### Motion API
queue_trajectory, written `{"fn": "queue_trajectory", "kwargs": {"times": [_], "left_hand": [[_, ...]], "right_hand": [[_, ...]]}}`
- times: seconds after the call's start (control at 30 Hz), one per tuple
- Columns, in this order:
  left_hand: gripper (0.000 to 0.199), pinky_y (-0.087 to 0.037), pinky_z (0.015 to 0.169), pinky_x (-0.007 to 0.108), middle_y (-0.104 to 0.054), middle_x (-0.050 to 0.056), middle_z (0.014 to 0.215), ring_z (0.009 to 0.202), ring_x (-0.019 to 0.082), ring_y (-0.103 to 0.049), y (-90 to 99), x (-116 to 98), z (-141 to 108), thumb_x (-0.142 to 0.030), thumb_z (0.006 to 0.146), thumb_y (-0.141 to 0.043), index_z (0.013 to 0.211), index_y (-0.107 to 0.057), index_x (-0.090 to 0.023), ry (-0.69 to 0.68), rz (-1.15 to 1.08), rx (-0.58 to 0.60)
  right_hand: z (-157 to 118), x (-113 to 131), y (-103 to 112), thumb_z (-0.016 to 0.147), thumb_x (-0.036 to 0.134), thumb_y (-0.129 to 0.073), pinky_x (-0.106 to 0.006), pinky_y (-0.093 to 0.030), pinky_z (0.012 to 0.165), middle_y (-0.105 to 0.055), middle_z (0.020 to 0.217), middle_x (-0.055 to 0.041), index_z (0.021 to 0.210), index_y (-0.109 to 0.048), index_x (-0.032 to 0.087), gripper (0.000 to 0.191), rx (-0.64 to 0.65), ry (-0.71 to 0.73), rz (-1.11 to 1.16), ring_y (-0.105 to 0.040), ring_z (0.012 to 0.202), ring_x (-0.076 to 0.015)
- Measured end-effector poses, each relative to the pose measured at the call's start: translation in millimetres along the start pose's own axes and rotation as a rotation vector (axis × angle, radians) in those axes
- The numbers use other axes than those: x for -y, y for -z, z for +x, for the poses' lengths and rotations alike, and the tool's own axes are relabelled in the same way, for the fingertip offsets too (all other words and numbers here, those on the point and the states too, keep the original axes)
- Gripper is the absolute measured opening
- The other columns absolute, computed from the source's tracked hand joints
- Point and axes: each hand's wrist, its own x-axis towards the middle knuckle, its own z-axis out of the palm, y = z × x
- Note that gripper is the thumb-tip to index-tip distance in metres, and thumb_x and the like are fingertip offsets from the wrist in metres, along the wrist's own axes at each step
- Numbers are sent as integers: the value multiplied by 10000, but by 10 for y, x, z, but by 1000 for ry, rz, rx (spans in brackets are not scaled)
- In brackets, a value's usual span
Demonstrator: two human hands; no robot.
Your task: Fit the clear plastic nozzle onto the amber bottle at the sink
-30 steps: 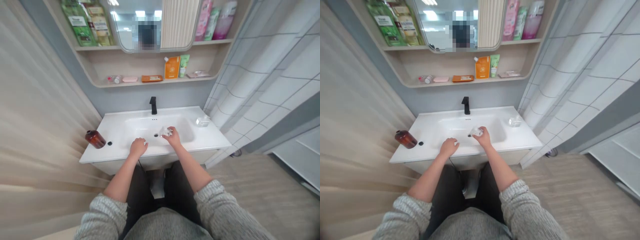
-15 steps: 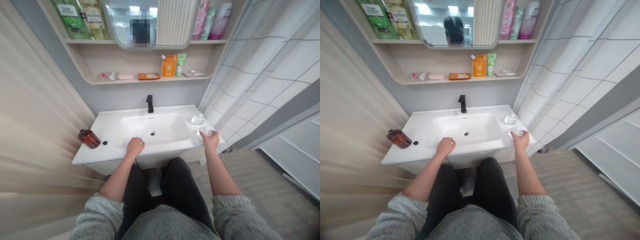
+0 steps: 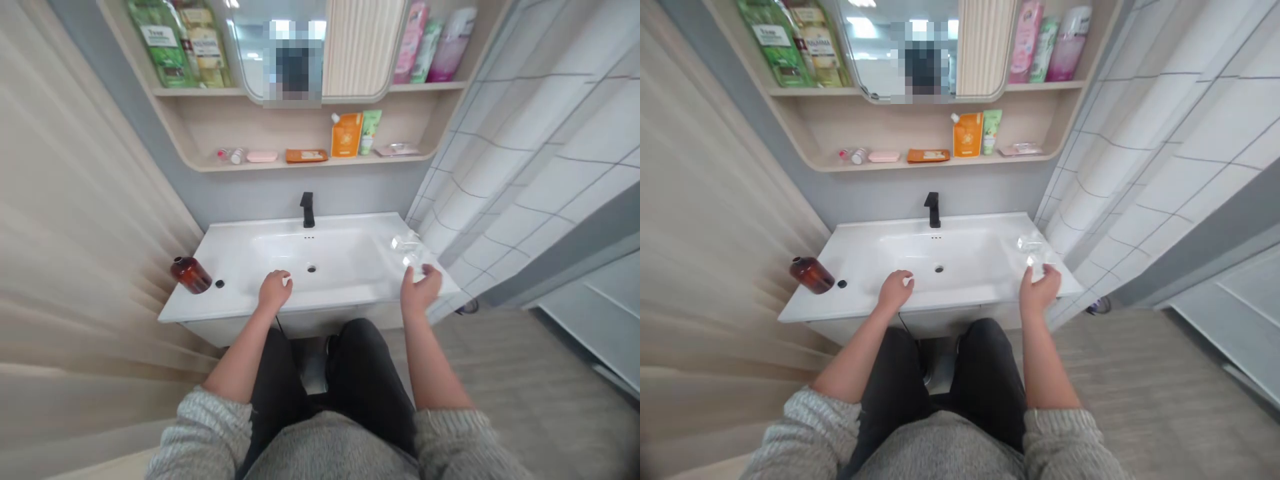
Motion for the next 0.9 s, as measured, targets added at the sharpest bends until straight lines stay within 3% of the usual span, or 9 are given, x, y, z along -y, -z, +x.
{"fn": "queue_trajectory", "kwargs": {"times": [0.07,0.13,0.23,0.3,0.4,0.57,0.77,0.83,0.9], "left_hand": [[327,-566,1124,405,-783,114,1261,1181,270,-732,134,69,-64,-235,1000,-556,1246,-771,-220,48,-47,-102],[376,-584,1081,406,-756,131,1299,1119,270,-747,322,205,-152,-213,1009,-528,1320,-739,-209,114,-5,-192],[473,-589,1046,432,-692,179,1414,1158,316,-741,659,490,-263,-179,1012,-501,1451,-676,-189,196,192,-245],[553,-601,995,442,-644,226,1463,1142,343,-748,862,687,-282,-148,988,-510,1530,-619,-158,237,330,-186],[587,-618,908,445,-635,264,1408,1040,347,-768,1054,933,-228,-126,959,-513,1540,-600,-127,262,484,2],[491,-617,871,472,-678,290,1264,1033,376,-768,1106,1176,-95,-120,1018,-362,1394,-677,-80,230,645,186],[361,-594,905,462,-750,314,1176,1082,407,-773,1137,1168,-6,-108,989,-452,1156,-767,-51,238,619,201],[284,-592,907,447,-781,280,1118,1070,400,-779,1213,1111,24,-171,981,-531,1106,-773,-92,254,547,134],[246,-598,921,440,-805,208,1031,1040,378,-785,1341,1075,55,-291,986,-612,1111,-766,-145,254,414,-25]], "right_hand": [[-338,273,-58,1005,447,-560,-525,-559,1027,-750,1071,-148,1236,-702,188,375,391,197,92,-715,1034,-345],[-644,581,-173,989,379,-605,-444,-566,948,-768,1022,-102,1198,-749,236,291,739,427,157,-728,973,-308],[-929,981,-379,965,275,-641,-393,-537,845,-787,1002,-83,1153,-792,269,241,965,592,156,-727,917,-289],[-994,1141,-485,958,267,-679,-381,-510,803,-793,1006,-91,1156,-806,266,235,997,586,93,-717,876,-283],[-978,1225,-544,979,300,-694,-368,-487,794,-796,998,-96,1187,-807,242,244,983,507,-3,-712,873,-278],[-938,1213,-451,1026,292,-629,-311,-464,824,-797,1055,-65,1164,-797,232,226,1021,550,-40,-714,932,-218],[-949,1266,-415,1045,290,-609,-286,-456,834,-809,1078,-71,1116,-805,235,216,1027,551,-110,-725,972,-214],[-915,1308,-459,1041,297,-620,-288,-461,834,-823,1103,-73,1119,-818,241,220,1048,530,-144,-735,1003,-223],[-862,1357,-523,1033,325,-647,-293,-470,834,-837,1109,-75,1134,-832,250,225,1097,496,-197,-744,1024,-239]]}}
